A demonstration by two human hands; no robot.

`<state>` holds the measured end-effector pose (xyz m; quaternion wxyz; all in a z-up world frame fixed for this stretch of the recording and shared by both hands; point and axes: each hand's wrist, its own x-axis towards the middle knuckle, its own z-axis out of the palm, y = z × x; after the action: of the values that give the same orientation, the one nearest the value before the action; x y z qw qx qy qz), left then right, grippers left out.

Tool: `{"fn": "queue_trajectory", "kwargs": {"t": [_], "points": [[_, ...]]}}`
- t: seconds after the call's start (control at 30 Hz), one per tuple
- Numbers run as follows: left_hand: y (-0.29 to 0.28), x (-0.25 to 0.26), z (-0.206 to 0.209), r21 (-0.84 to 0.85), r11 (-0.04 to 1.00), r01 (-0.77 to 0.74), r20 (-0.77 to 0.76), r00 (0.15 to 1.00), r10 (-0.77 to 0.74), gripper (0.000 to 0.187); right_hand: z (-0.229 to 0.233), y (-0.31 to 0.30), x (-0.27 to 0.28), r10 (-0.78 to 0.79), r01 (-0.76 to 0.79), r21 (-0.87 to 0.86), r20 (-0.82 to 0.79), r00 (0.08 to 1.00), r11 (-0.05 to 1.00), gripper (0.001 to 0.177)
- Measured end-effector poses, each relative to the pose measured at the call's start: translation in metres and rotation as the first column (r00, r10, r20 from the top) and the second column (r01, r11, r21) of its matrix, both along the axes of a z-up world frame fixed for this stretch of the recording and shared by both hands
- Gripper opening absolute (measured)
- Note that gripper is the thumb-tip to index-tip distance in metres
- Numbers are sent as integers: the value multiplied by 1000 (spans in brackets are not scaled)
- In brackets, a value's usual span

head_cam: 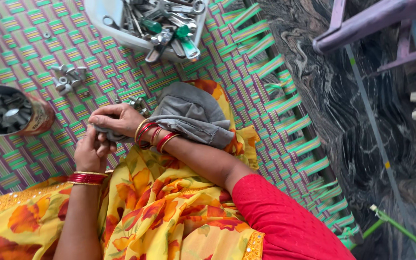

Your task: The person sits on a woven mat and assembles metal snap fasteners by hand. They pick up the metal components, align them, and press them together to form a fastener, repeating this process for multiple units.

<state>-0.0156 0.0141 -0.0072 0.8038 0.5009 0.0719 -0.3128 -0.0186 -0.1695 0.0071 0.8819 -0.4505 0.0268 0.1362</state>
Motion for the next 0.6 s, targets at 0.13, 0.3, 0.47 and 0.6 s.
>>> {"fn": "queue_trajectory", "kwargs": {"t": [0.13, 0.3, 0.47, 0.6], "points": [[-9, 1, 3, 306, 952, -17, 299, 951, -79, 42, -18, 7, 5, -158, 229, -408, 201, 967, 884, 25], [-19, -9, 35, 505, 850, -152, 600, 770, -218, 22, -35, 10, 10, -192, 237, -496, 139, 971, 836, 26], [-28, -20, 62, 725, 632, -273, 587, 724, -361, 26, -32, 9, 10, -154, 227, -553, 176, 972, 801, 30], [-19, -19, 47, 706, 647, -289, 619, 695, -366, 31, -20, 8, 4, -121, 201, -568, 176, 977, 798, 31]]}}
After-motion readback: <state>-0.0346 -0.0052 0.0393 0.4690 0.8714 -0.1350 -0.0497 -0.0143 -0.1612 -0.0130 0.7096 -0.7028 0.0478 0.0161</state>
